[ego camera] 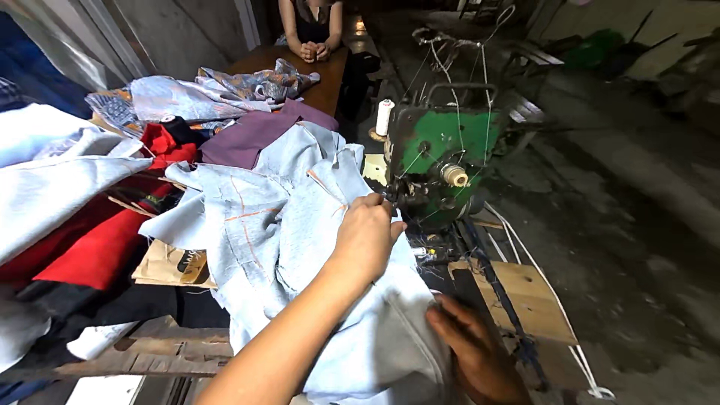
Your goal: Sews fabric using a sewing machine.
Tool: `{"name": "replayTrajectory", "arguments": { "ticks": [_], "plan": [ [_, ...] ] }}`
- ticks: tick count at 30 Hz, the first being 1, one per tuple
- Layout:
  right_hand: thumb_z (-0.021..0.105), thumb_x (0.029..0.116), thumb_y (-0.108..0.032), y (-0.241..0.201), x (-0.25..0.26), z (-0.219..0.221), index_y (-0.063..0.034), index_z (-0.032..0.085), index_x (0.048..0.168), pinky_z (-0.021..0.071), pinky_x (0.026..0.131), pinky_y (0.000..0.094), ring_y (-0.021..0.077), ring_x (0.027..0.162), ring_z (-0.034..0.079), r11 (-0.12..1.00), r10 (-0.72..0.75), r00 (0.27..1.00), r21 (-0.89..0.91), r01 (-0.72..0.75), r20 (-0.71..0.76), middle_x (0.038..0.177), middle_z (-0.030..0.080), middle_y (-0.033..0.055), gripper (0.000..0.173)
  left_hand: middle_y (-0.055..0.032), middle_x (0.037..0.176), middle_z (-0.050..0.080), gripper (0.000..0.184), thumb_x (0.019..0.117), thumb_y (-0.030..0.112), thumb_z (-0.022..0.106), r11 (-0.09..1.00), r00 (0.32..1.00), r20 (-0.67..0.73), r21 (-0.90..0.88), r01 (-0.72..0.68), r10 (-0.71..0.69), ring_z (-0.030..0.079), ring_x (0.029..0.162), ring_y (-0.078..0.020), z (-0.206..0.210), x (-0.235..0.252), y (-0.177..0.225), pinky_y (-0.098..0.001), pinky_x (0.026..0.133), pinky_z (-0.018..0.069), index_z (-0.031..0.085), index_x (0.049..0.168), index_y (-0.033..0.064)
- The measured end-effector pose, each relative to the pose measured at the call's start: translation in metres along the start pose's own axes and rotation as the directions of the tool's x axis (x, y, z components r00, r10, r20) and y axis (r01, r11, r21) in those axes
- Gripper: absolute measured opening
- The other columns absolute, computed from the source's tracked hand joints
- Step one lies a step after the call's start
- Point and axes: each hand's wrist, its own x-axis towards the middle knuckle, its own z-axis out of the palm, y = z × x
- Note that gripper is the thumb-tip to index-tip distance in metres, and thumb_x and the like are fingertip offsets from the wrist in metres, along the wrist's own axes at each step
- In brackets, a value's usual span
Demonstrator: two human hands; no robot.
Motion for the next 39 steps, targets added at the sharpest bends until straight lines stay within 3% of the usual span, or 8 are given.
{"name": "replayTrajectory", "arguments": {
  "ticks": [8,16,20,26,28,30,31,39],
  "plan": [
    [0.049,0.0976,-0.005,-0.003,0.006,0.002,-0.0168,0.067,0.086,0.0524,0.070,0.0138,-0.0087,0.072,0.061,0.999,0.047,0.999,-0.002,-0.047,0.004,0.076,0.064,-0.0162,0.024,-0.0196,0.133,0.063,0.041,0.1039,0.031,0.062,0.999,0.998,0.056,-0.022,0.037,-0.035,0.059,0.126,-0.0337,0.000,0.007,-0.004,-0.0472,0.107,0.0458,0.069,0.124,-0.0039],
    [0.048,0.0975,-0.005,-0.010,0.013,0.005,-0.0160,0.066,0.086,0.0545,0.066,0.0159,-0.0049,0.067,0.063,0.983,0.128,0.991,0.128,-0.132,0.038,0.073,0.066,-0.0119,0.024,-0.0229,0.137,0.061,0.051,0.0984,0.037,0.069,0.996,0.998,0.068,-0.090,-0.009,0.015,0.058,0.128,-0.0360,-0.002,0.013,-0.015,-0.0491,0.108,0.0447,0.067,0.126,-0.0060],
    [0.048,0.0978,-0.007,-0.010,0.016,0.006,-0.0147,0.067,0.087,0.0565,0.065,0.0180,-0.0021,0.067,0.065,0.967,0.161,0.986,0.194,-0.168,0.051,0.073,0.068,-0.0086,0.024,-0.0222,0.147,0.053,0.071,0.0909,0.048,0.076,0.995,0.989,0.148,-0.100,-0.011,0.026,0.051,0.136,-0.0349,-0.007,0.013,-0.018,-0.0490,0.113,0.0405,0.061,0.136,-0.0051],
    [0.050,0.0964,-0.010,-0.008,0.021,0.009,-0.0142,0.068,0.088,0.0576,0.066,0.0190,-0.0008,0.068,0.067,0.959,0.174,0.984,0.217,-0.180,0.046,0.074,0.070,-0.0076,0.020,-0.0207,0.152,0.049,0.081,0.0887,0.049,0.078,0.996,0.980,0.196,-0.082,-0.029,0.045,0.049,0.138,-0.0344,-0.012,0.015,-0.022,-0.0512,0.114,0.0400,0.054,0.145,-0.0037],
    [0.054,0.0957,-0.013,-0.008,0.021,0.010,-0.0151,0.069,0.087,0.0570,0.065,0.0178,-0.0014,0.067,0.066,0.960,0.170,0.984,0.220,-0.176,0.044,0.073,0.069,-0.0079,0.017,-0.0196,0.158,0.043,0.093,0.0857,0.055,0.079,0.998,0.966,0.255,-0.035,-0.043,0.051,0.043,0.145,-0.0329,-0.015,0.014,-0.024,-0.0539,0.119,0.0336,0.046,0.151,-0.0021],
    [0.055,0.0959,-0.014,-0.009,0.023,0.009,-0.0169,0.069,0.086,0.0562,0.065,0.0164,-0.0030,0.068,0.065,0.963,0.167,0.985,0.207,-0.174,0.052,0.074,0.069,-0.0096,0.017,-0.0180,0.168,0.028,0.105,0.0852,0.059,0.076,0.999,0.938,0.343,0.015,-0.051,0.043,0.024,0.157,-0.0310,-0.022,0.014,-0.026,-0.0564,0.126,0.0127,0.032,0.160,0.0002],
    [0.054,0.0961,-0.013,-0.010,0.024,0.009,-0.0171,0.069,0.086,0.0557,0.065,0.0159,-0.0035,0.068,0.065,0.963,0.169,0.984,0.204,-0.176,0.050,0.074,0.069,-0.0101,0.018,-0.0169,0.170,0.022,0.108,0.0850,0.060,0.076,0.998,0.927,0.372,0.034,-0.058,0.041,0.018,0.159,-0.0299,-0.025,0.014,-0.026,-0.0568,0.127,0.0072,0.027,0.161,0.0011],
    [0.054,0.0961,-0.012,-0.013,0.029,0.010,-0.0172,0.069,0.083,0.0549,0.065,0.0145,-0.0046,0.067,0.064,0.967,0.165,0.986,0.191,-0.166,0.021,0.073,0.068,-0.0103,0.020,-0.0152,0.171,0.019,0.112,0.0841,0.062,0.076,0.998,0.918,0.396,0.044,-0.049,0.028,0.014,0.159,-0.0288,-0.028,0.021,-0.028,-0.0569,0.127,0.0053,0.023,0.163,0.0021]
  ]
}}
